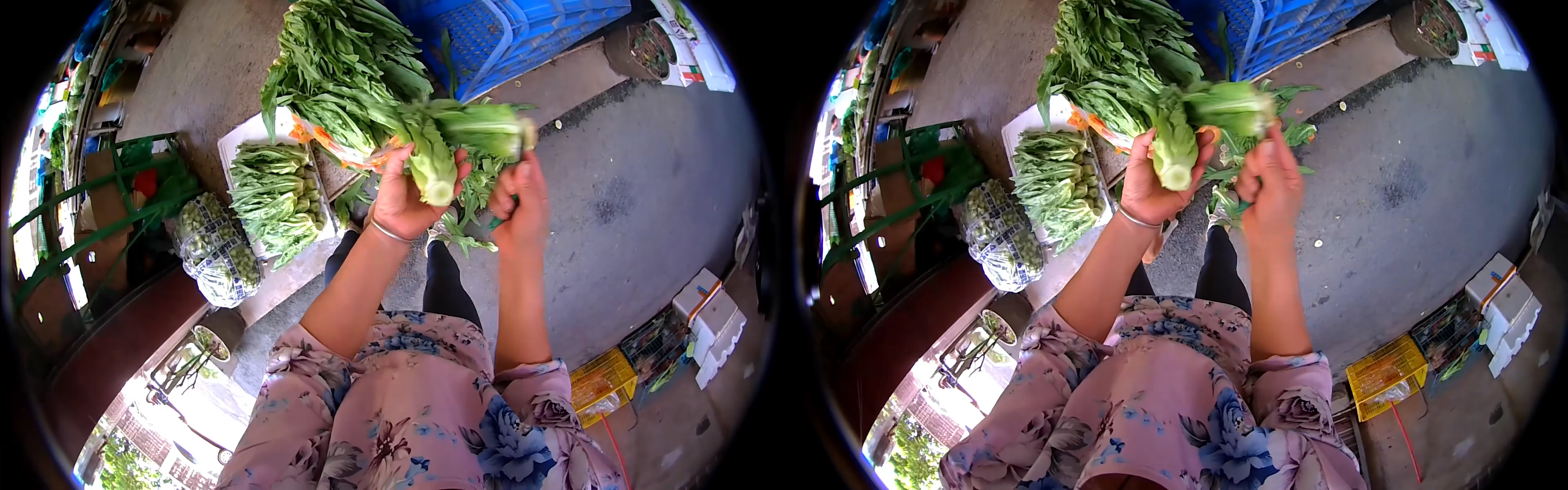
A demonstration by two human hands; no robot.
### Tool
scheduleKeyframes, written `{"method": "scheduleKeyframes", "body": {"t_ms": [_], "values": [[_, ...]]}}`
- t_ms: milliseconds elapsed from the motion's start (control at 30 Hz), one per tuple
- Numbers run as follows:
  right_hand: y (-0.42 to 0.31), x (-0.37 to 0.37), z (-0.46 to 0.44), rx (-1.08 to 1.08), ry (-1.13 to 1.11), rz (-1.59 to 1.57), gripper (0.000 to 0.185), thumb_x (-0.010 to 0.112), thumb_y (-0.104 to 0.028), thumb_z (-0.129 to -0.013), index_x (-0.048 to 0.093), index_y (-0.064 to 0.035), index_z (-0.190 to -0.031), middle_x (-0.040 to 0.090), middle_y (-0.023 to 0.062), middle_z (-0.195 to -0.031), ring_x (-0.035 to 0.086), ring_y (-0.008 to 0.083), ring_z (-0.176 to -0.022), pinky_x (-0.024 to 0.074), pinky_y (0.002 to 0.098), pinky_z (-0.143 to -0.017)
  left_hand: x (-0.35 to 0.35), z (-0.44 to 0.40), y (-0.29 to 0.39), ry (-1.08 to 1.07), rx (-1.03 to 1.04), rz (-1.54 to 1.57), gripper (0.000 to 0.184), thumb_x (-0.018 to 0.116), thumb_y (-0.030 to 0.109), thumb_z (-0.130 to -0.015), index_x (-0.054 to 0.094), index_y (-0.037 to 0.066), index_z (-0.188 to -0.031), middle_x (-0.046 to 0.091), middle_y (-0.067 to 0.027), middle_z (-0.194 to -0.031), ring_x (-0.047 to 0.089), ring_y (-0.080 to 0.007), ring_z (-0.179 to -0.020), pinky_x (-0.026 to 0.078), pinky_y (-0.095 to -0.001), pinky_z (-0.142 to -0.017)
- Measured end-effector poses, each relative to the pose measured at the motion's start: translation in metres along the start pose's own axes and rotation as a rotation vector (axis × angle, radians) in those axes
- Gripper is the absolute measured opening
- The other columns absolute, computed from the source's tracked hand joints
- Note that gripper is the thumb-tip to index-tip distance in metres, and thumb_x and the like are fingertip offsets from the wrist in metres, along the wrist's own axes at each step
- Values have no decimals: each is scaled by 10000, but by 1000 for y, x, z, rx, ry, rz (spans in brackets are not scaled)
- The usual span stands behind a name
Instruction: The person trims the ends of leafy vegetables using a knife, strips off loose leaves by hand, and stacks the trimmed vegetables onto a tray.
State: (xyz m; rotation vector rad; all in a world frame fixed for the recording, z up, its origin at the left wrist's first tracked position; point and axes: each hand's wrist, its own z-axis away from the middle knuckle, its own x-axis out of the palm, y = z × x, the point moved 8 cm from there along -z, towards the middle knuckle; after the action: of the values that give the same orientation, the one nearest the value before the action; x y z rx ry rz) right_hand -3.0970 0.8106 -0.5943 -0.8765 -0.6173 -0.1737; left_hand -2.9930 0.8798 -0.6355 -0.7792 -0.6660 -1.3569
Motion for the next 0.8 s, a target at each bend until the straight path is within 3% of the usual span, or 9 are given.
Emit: {"method": "scheduleKeyframes", "body": {"t_ms": [100, 167, 200, 267, 333, 400, 500, 533, 800], "values": [[-22, -33, -18, -119, 87, -113, 360, 500, -220, -891, 461, -65, -1214, 383, -40, -643, 322, 40, -492, 256, 159, -415, 4, 15, -7, -328, -283, 174, 531, 565, 392, -762, 477, 47, -1156, 550, -155, -1116, 554, -337, -982, 463, -433, -838], [-13, -103, -30, -149, 493, -93, 340, 504, -239, -888, 471, -69, -1181, 401, -42, -621, 345, 46, -487, 264, 164, -400, -9, 24, 0, -274, -148, 26, 521, 561, 378, -765, 476, 42, -1154, 551, -158, -1110, 552, -329, -989, 462, -447, -837], [0, -125, -37, -140, 482, -82, 340, 504, -239, -888, 471, -69, -1181, 401, -42, -621, 345, 46, -487, 264, 164, -400, -18, 30, 8, -212, -24, -123, 510, 558, 364, -769, 475, 37, -1152, 553, -161, -1104, 550, -322, -996, 462, -462, -836], [54, -161, -45, 289, 523, -21, 351, 534, -289, -867, 504, -82, -1148, 444, -44, -605, 390, 44, -498, 293, 176, -417, -20, 37, 17, -236, 61, -182, 507, 574, 353, -780, 466, 47, -1169, 559, -120, -1052, 551, -305, -1004, 415, -510, -902], [68, -115, -29, 276, 305, 462, 356, 622, -268, -808, 546, -85, -1104, 491, -39, -602, 436, 46, -521, 340, 179, -466, -43, 43, 31, -95, 189, -241, 458, 623, 289, -771, 482, 47, -1134, 559, -127, -1044, 539, -299, -1009, 390, -527, -921], [85, -34, -1, -83, 28, 719, 388, 701, -192, -735, 570, -61, -1076, 552, 1, -691, 516, 80, -611, 426, 214, -581, -73, 45, 44, -20, 253, -223, 430, 645, 274, -770, 492, 61, -1111, 562, -116, -1041, 543, -284, -986, 409, -520, -896], [133, 42, 26, -179, -274, 964, 446, 709, -100, -704, 547, -19, -1112, 598, 85, -913, 568, 141, -843, 443, 261, -771, -115, 59, 71, 138, 371, -89, 355, 612, 232, -811, 491, 55, -1095, 570, -103, -960, 562, -257, -912, 473, -441, -796], [150, 55, 29, -190, -325, 1005, 447, 702, -93, -708, 542, -9, -1117, 597, 109, -990, 565, 156, -911, 430, 269, -818, -127, 67, 77, 189, 417, -160, 419, 582, 349, -820, 489, 58, -1106, 583, -102, -1017, 548, -246, -956, 424, -391, -868], [299, 85, -4, 400, -378, 661, 336, 589, -53, -815, 535, 35, -1135, 578, 44, -1036, 515, 73, -892, 401, 196, -808, -212, 120, 151, 170, 591, 147, 463, 597, 333, -803, 454, 85, -1166, 529, -91, -1141, 475, -249, -1087, 323, -394, -976]]}}
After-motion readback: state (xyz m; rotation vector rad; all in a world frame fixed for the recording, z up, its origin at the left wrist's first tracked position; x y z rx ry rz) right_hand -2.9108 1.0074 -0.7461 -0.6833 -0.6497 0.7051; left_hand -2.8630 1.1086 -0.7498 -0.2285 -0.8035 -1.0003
